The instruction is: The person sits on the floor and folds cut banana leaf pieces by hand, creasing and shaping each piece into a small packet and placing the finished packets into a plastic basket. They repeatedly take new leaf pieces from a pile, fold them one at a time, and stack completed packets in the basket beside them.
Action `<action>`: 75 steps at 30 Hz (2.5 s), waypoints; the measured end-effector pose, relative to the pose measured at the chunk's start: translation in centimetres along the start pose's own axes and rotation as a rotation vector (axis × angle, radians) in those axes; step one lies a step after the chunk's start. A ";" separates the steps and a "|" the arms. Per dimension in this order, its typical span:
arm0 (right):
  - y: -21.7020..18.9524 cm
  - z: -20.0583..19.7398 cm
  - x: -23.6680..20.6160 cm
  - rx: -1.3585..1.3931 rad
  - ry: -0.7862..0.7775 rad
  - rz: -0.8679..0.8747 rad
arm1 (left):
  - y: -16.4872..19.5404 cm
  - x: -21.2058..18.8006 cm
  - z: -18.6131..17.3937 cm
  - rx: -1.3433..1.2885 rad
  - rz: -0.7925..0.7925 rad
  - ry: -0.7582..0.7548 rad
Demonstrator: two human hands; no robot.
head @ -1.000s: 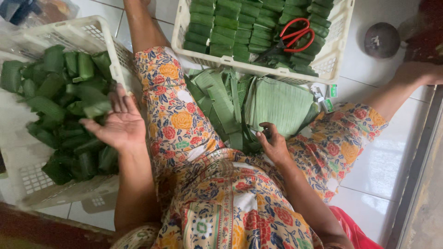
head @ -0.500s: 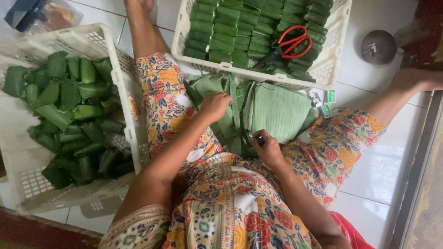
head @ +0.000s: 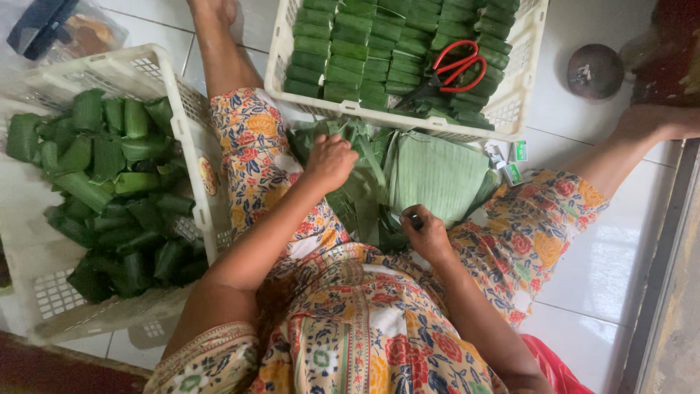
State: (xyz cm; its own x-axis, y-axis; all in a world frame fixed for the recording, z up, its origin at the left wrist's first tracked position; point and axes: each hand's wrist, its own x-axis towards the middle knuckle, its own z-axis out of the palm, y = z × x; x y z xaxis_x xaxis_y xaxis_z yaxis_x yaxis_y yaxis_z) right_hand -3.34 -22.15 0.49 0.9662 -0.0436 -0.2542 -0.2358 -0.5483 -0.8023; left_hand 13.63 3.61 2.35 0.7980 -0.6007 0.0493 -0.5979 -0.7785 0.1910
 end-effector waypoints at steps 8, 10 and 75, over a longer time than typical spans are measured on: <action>-6.1 -2.4 2.4 0.418 -0.055 0.214 | 1.7 -1.4 -2.7 -0.830 -0.381 0.109; -7.4 -2.2 3.6 0.502 -0.031 0.215 | 3.1 -1.4 -2.3 -1.108 -0.412 0.106; -5.0 -14.6 27.6 -1.158 -0.496 0.211 | 5.4 -2.5 9.6 -2.457 -0.665 -0.314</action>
State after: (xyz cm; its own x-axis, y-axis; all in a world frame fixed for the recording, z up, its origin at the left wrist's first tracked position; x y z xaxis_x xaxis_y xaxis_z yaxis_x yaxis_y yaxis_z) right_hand 26.04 -32.85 5.37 0.7198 -0.0399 -0.6931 0.0910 -0.9843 0.1512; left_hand 7.68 -0.86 -6.13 0.5929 -0.6632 -0.4568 0.8050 0.5009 0.3178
